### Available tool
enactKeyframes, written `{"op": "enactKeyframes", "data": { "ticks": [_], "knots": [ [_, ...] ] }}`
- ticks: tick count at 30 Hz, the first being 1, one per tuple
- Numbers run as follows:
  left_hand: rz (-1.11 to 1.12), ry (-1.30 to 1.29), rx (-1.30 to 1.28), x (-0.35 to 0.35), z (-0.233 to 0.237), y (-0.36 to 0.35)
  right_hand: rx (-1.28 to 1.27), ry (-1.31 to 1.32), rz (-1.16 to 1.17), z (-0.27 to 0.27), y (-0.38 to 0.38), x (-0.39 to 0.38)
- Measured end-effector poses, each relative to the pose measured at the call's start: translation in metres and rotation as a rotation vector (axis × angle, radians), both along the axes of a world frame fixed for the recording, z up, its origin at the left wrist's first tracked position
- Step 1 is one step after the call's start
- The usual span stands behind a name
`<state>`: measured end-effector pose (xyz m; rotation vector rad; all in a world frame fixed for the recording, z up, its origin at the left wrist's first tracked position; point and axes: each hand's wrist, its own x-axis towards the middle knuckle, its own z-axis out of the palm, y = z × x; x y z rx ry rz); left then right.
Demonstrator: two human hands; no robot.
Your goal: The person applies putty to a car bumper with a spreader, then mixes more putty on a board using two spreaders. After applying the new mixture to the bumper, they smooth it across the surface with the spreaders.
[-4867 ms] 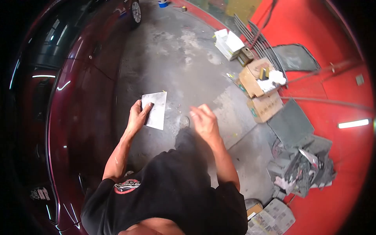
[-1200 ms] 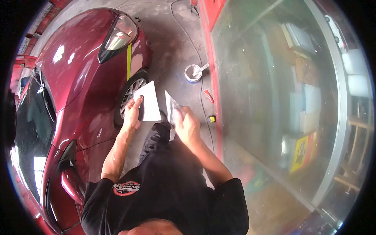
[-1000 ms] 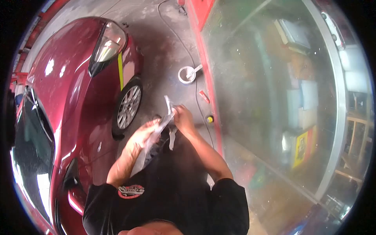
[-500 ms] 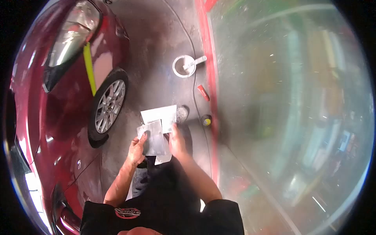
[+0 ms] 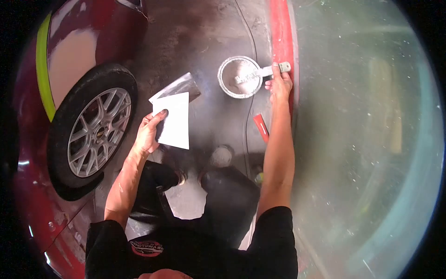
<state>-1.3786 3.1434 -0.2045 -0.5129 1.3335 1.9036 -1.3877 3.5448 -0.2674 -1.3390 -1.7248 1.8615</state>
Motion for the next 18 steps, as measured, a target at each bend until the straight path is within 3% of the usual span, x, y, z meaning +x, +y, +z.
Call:
{"op": "enactKeyframes", "data": {
  "ticks": [2,5,7,8,10,13,16,18],
  "knots": [
    [-0.064,0.095,0.054,-0.011,-0.015,0.005,0.279,-0.196,0.259,-0.01,0.002,-0.007],
    [-0.085,0.245,0.092,-0.027,-0.03,0.012,0.747,0.057,0.581,-0.023,-0.017,-0.003],
    [-0.096,0.328,0.078,-0.038,-0.04,0.017,0.736,-0.115,0.732,0.017,-0.061,0.008],
    [-0.118,0.377,0.071,-0.043,-0.048,0.019,0.831,-0.085,0.71,0.023,-0.082,0.015],
    [-0.081,0.373,0.056,-0.053,-0.048,0.037,0.92,0.215,0.618,-0.002,-0.092,0.021],
    [0.095,0.182,0.148,-0.064,-0.055,0.07,0.749,-0.259,0.519,0.011,-0.054,0.05],
    [0.044,0.194,0.194,-0.07,-0.083,0.09,0.573,0.233,0.266,0.038,-0.046,0.096],
    [0.014,0.206,0.188,-0.068,-0.087,0.1,0.561,0.298,0.167,0.066,-0.048,0.125]
  ]
}}
